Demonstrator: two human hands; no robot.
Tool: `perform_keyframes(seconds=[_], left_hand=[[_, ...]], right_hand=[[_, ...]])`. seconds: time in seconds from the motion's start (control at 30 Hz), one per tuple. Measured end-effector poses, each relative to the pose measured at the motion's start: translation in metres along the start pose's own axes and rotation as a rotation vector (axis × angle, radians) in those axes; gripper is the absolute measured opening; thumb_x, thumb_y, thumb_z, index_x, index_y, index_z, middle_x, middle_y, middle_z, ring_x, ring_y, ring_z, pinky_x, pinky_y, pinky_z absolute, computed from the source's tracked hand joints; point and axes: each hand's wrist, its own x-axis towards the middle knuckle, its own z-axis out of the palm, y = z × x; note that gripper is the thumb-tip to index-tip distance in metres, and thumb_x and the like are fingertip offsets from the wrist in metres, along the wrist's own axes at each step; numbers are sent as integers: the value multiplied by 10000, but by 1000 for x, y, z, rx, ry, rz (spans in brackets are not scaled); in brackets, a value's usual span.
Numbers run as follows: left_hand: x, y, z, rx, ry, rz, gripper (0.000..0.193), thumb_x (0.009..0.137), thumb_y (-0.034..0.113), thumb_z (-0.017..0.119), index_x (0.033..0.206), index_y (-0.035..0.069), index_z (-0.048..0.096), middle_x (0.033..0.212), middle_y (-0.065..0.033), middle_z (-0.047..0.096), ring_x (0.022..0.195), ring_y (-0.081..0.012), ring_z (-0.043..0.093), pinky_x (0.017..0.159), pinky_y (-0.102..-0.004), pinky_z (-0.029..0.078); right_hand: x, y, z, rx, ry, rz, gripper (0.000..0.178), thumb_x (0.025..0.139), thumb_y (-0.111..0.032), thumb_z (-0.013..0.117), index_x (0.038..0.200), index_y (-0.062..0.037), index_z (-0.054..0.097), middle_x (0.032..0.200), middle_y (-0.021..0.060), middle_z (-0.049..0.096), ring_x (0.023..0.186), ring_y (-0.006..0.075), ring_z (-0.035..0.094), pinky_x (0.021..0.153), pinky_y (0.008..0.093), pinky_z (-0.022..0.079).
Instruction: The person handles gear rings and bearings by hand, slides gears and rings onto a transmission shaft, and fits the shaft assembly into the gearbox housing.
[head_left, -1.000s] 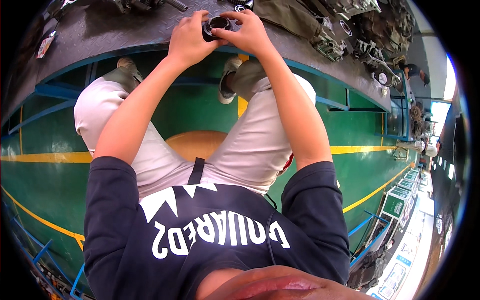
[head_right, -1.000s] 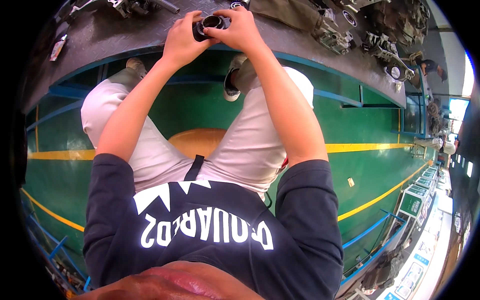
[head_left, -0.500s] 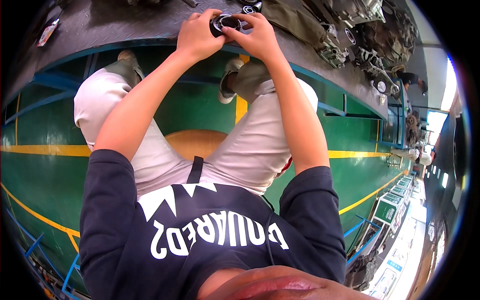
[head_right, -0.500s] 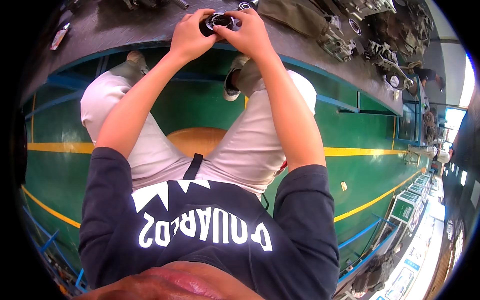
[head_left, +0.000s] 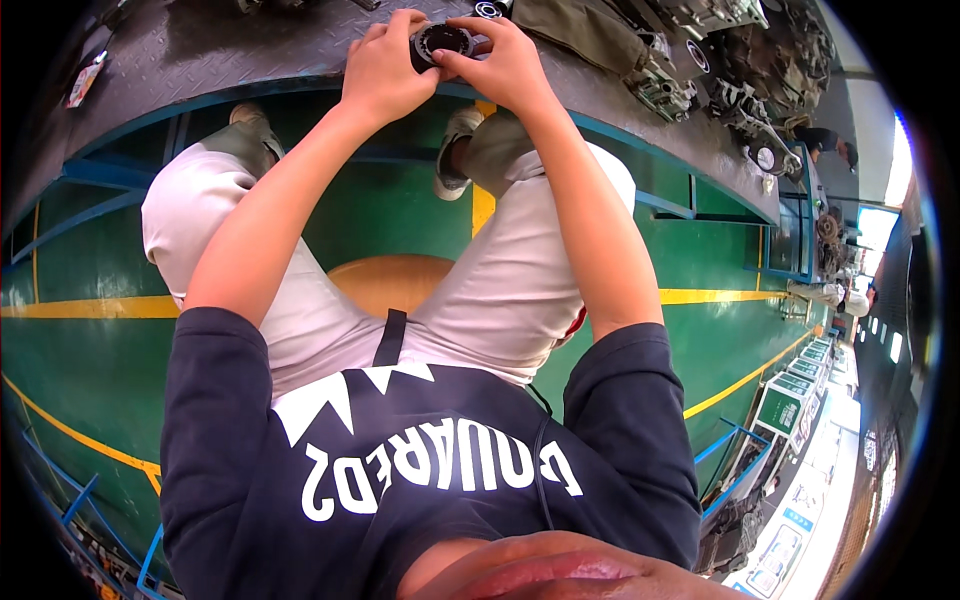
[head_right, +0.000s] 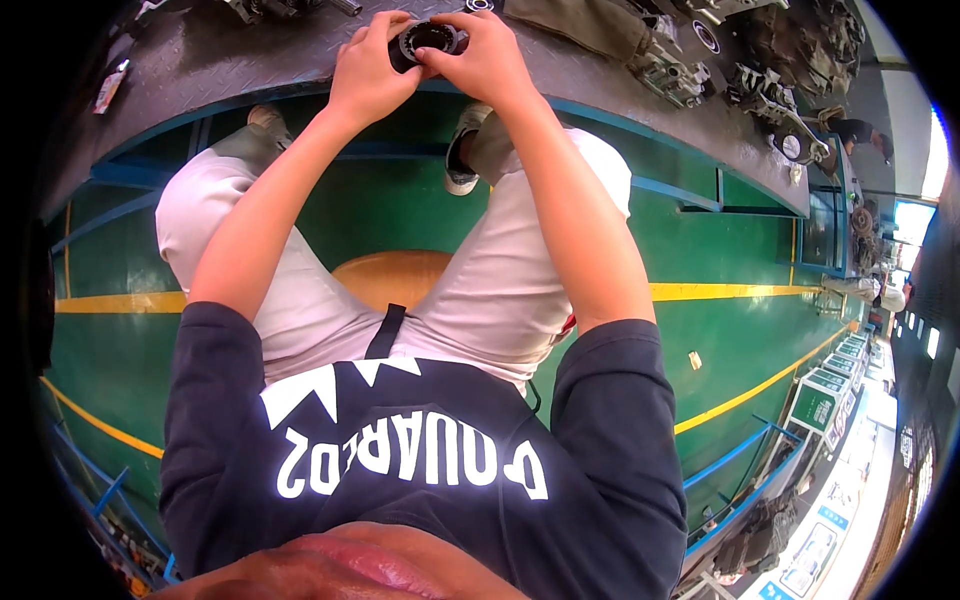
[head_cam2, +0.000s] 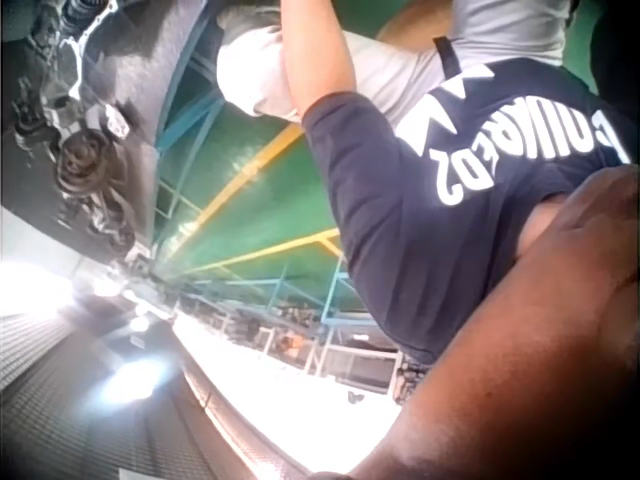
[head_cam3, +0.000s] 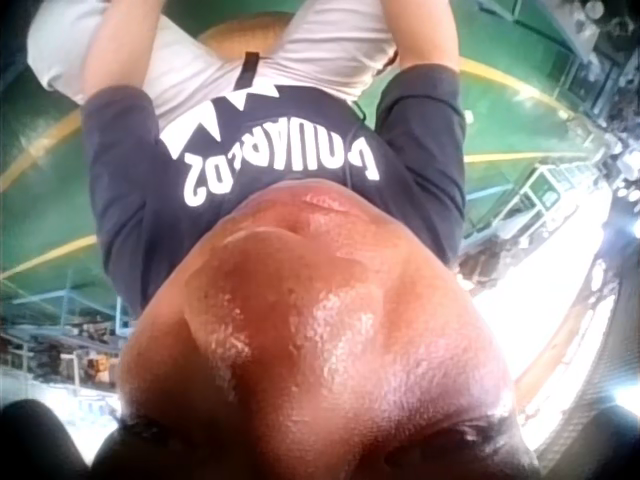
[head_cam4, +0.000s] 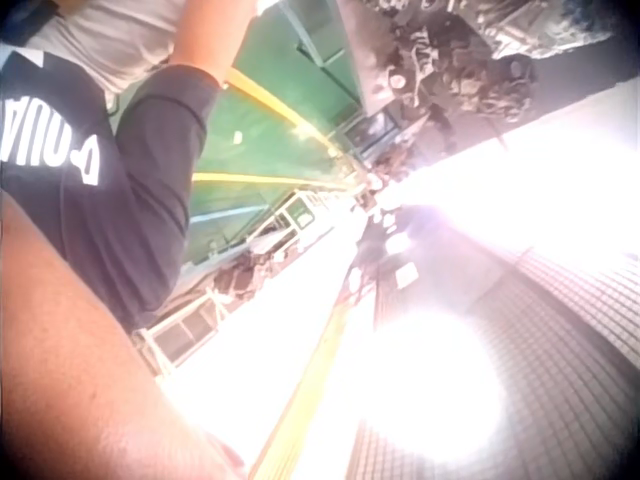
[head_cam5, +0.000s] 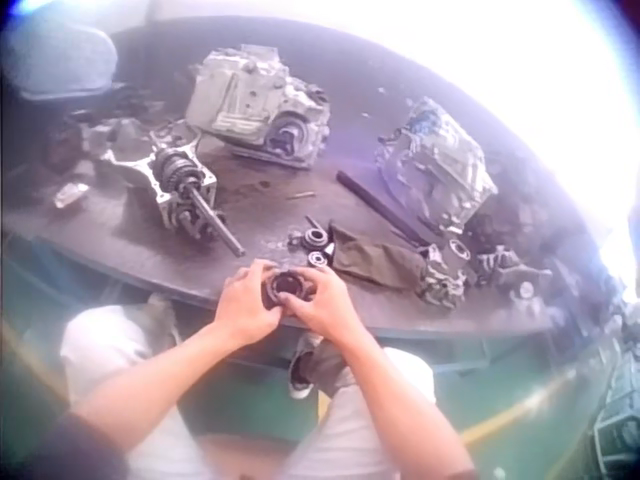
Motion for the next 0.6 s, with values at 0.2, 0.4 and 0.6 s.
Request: perform_keyframes(seconds=[0.2, 0.4, 0.6], left_hand=[[1, -6, 4, -124, 104, 78, 568, 775, 204, 775, 1270, 74, 529, 1098, -225, 701, 1088, -444, 639, 962, -518, 507], [4, -4, 3, -29, 12, 23, 554, 772, 178, 766, 1265, 70, 537, 1106, -215, 709, 1092, -429, 643, 950, -513, 516], [1, -5, 5, -132, 73, 63, 546, 761, 152, 788, 1246, 63, 550, 1112, -216, 708, 1121, -409, 653, 973, -475, 522]], right_hand=[[1, -17, -6, 218, -27, 40, 524, 775, -239, 837, 1206, 18, 688, 1081, 212, 703, 897, 292, 722, 853, 381, 582], [0, -8, -6, 87, 8, -47, 539, 776, -228, 828, 1221, 29, 667, 1080, 209, 695, 922, 278, 721, 829, 374, 580], [-1, -11, -4, 58, 14, -68, 519, 829, -250, 791, 1250, 20, 648, 1096, 191, 690, 957, 276, 700, 841, 377, 568]])
